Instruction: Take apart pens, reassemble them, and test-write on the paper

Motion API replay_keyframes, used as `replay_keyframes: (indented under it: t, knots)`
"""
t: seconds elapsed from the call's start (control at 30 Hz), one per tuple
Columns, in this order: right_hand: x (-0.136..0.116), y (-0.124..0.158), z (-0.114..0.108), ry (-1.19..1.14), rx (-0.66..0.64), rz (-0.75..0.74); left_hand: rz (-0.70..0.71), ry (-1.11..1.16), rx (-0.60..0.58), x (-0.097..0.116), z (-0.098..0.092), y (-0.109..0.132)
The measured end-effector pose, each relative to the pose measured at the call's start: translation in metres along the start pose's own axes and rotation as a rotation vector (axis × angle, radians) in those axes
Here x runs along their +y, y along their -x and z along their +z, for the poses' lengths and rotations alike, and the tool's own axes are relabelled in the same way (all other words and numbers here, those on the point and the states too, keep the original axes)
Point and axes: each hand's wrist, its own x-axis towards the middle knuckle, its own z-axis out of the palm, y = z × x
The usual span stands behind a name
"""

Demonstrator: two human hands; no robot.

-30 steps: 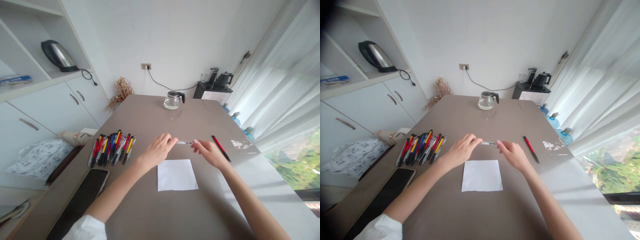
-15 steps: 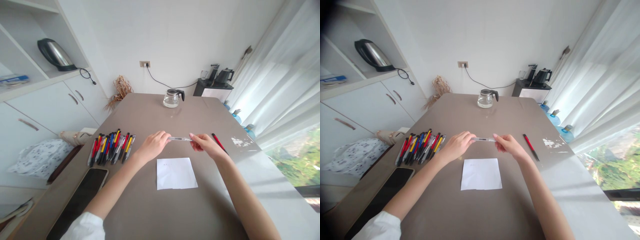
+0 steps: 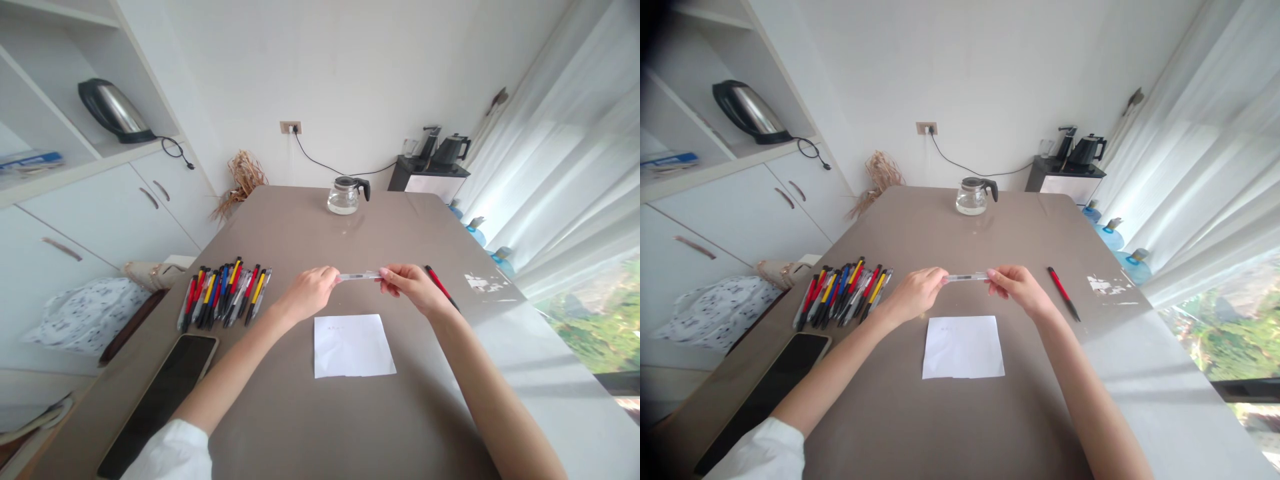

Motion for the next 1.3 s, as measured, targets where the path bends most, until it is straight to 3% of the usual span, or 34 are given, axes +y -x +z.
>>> replay_keyframes:
  t: [0.17, 0.5, 1.3]
  knots:
    - [-0.006, 0.003, 0.002, 0.142, 0.059, -0.083, -0.044, 0.115, -0.048, -0.001, 0.000, 0.000]
    - [0.002, -0.002, 0.000, -0.033, 0.063, 0.091, -0.056, 0.094, -0.049, -0.009, -0.005, -0.002]
    - [0.009, -0.005, -0.002, -0.096, 0.067, 0.064, -0.042, 0.047, -0.107, -0.013, -0.008, -0.002]
